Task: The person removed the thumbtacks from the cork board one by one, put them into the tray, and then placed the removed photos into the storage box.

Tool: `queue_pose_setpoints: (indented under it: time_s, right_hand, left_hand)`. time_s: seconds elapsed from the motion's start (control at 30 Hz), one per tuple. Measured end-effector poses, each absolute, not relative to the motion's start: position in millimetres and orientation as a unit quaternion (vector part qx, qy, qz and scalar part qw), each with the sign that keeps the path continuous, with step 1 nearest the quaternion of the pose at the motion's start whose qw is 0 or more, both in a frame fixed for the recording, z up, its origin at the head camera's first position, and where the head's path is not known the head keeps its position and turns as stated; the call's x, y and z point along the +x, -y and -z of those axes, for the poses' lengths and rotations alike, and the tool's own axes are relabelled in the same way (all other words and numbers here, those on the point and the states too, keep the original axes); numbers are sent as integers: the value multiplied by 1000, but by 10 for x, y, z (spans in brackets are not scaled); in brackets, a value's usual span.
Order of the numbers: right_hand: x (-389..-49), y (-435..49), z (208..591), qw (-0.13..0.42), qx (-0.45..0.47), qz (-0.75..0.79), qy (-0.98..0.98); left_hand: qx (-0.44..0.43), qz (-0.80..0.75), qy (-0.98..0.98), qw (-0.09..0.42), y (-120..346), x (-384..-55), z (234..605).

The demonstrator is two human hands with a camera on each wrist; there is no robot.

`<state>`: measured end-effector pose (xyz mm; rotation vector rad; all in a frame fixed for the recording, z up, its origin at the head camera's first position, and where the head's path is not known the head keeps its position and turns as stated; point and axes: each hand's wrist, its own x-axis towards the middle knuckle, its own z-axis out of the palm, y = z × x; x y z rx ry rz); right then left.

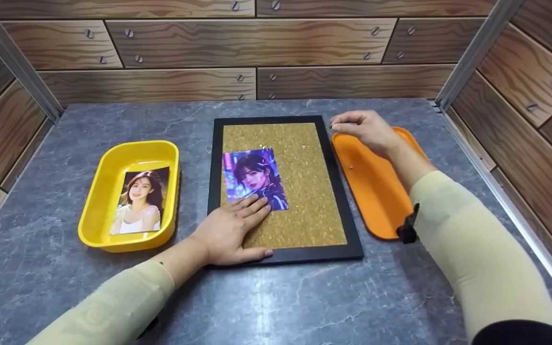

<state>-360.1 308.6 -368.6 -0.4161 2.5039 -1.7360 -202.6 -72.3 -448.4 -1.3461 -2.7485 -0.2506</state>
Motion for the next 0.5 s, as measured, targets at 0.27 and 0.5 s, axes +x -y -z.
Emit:
queue_pose_setpoints:
  time_s: [0.27, 0.5]
  right_hand:
    - [-3555, -3234, 3765, 40, -118, 568, -814]
    - [-3544, -3347, 3812, 47, -114, 568, -814]
  left_hand:
    - [-437, 85, 895, 32, 718, -2020, 4478]
    - [-438, 86, 894, 35, 718, -2022, 4472]
